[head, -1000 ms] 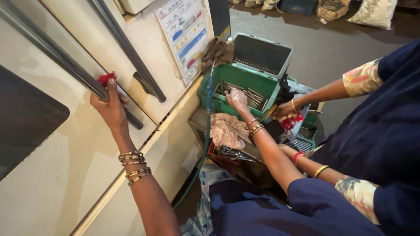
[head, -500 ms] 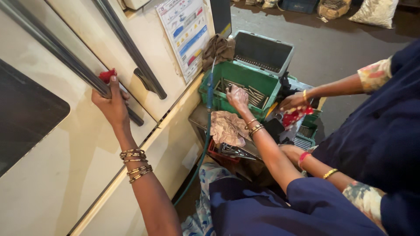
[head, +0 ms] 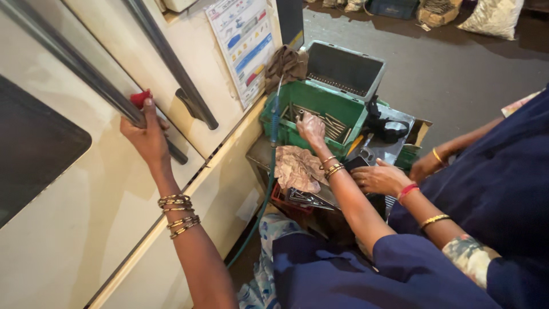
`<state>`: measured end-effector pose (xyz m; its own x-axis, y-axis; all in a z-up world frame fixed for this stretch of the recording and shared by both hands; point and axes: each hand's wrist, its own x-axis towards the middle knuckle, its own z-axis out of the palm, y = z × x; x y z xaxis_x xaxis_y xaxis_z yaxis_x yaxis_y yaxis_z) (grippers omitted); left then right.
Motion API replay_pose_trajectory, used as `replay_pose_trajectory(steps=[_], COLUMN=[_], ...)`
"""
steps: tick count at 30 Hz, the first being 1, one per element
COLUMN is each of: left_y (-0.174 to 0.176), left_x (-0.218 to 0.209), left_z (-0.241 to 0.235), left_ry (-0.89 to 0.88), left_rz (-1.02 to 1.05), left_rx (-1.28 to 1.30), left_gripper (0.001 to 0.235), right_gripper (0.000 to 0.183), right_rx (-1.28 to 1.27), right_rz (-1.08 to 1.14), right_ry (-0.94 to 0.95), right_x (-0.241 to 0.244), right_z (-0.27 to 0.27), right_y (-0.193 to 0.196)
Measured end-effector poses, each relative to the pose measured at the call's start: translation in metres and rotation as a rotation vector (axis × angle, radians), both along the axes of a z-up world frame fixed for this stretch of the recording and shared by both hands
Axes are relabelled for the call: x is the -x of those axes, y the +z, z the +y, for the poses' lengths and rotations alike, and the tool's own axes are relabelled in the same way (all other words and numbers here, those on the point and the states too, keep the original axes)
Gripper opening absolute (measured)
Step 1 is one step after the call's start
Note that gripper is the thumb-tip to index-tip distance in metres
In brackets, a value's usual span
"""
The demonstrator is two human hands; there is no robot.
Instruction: The person operates a metal turning machine, inserting small metal rods into the chuck and starting the machine to process them. They retrieve rods from a green bin, insert them into the machine, and press a control button to run the cycle.
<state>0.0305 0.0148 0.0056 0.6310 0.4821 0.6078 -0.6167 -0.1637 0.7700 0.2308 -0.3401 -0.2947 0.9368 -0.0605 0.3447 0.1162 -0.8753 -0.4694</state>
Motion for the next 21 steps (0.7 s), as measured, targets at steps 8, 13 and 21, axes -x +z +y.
replay_pose_trajectory(steps=[8,13,21], left_y=[0.0016,0.0040,0.0042], left_x=[0.0039,0.0037,0.0056], left_z=[-0.0009,-0.0043,-0.0054], left_ry=[0.050,-0.013,0.057], left_rz=[0.077,-0.002,0.067], left_rx=[-0.001,0.014,-0.010], left_gripper=[0.020,0.018,0.018], right_gripper=[0.045,0.047,0.043], right_rx=[0.007,0.005,-0.032], right_rz=[-0.058,0.005,0.010], right_ry=[-0.025,-0.042,-0.017], right_x=[0.0036,0.0030,0.0023], right_z=[0.0029,0.0030,0.0013], right_y=[0.0067,0.0078,0.0084])
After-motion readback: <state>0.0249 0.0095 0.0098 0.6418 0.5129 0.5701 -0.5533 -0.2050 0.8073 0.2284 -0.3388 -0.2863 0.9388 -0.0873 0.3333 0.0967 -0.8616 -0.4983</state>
